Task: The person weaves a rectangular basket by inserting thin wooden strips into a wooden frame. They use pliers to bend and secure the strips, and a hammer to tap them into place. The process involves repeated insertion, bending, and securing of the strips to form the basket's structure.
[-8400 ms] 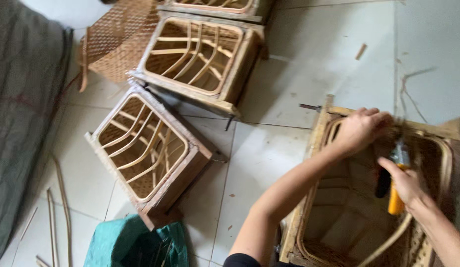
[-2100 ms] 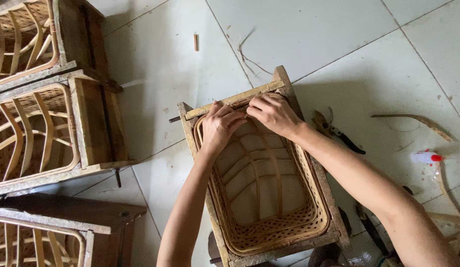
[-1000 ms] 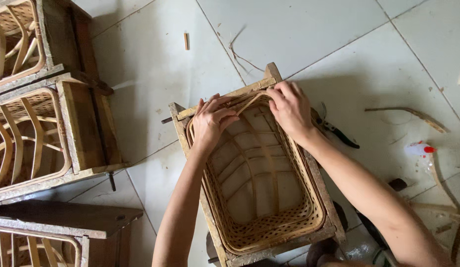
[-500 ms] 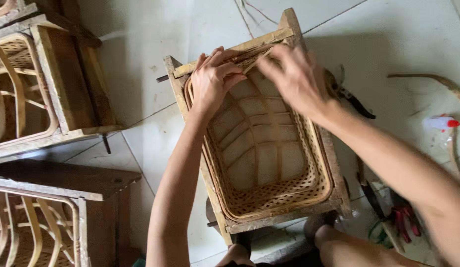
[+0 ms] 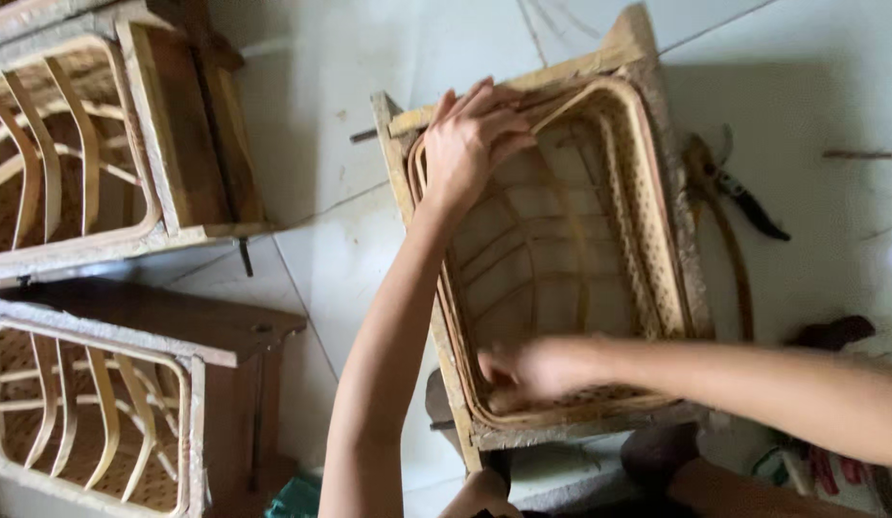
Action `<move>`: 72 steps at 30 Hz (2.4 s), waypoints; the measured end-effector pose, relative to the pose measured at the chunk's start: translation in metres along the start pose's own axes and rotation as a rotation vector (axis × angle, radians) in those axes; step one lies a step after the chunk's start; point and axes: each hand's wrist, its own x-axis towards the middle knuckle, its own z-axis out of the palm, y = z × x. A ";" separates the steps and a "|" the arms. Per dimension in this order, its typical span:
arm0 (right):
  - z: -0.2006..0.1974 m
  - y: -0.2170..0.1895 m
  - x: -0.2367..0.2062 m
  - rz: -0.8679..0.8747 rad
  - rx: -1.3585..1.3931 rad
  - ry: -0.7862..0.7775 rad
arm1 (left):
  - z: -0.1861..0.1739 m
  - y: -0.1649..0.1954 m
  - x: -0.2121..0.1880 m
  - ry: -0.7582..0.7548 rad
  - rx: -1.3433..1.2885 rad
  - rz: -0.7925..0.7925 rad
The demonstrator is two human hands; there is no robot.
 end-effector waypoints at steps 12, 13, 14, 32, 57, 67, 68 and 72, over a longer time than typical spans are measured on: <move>0.149 -0.012 0.003 -0.264 -0.489 0.653 | -0.007 0.017 0.000 -0.039 -0.001 -0.073; 0.148 -0.013 0.003 -0.260 -0.504 0.667 | -0.011 0.019 0.000 -0.057 -0.008 -0.079; 0.148 -0.016 0.002 -0.247 -0.513 0.679 | -0.013 0.023 -0.002 -0.078 -0.026 -0.084; 0.204 0.209 -0.266 0.951 -0.010 0.669 | -0.023 0.059 -0.017 -0.107 0.033 -0.042; 0.229 0.193 -0.313 0.750 0.772 0.883 | -0.014 0.056 -0.015 -0.070 -0.023 -0.050; 0.093 0.008 -0.250 0.277 -0.705 0.522 | -0.010 0.054 -0.019 -0.035 -0.026 0.003; 0.087 0.002 -0.242 0.282 -0.823 0.471 | -0.010 0.053 -0.018 -0.019 -0.010 0.016; 0.083 -0.007 -0.232 0.194 -0.944 0.611 | -0.008 0.048 -0.018 -0.023 -0.015 -0.004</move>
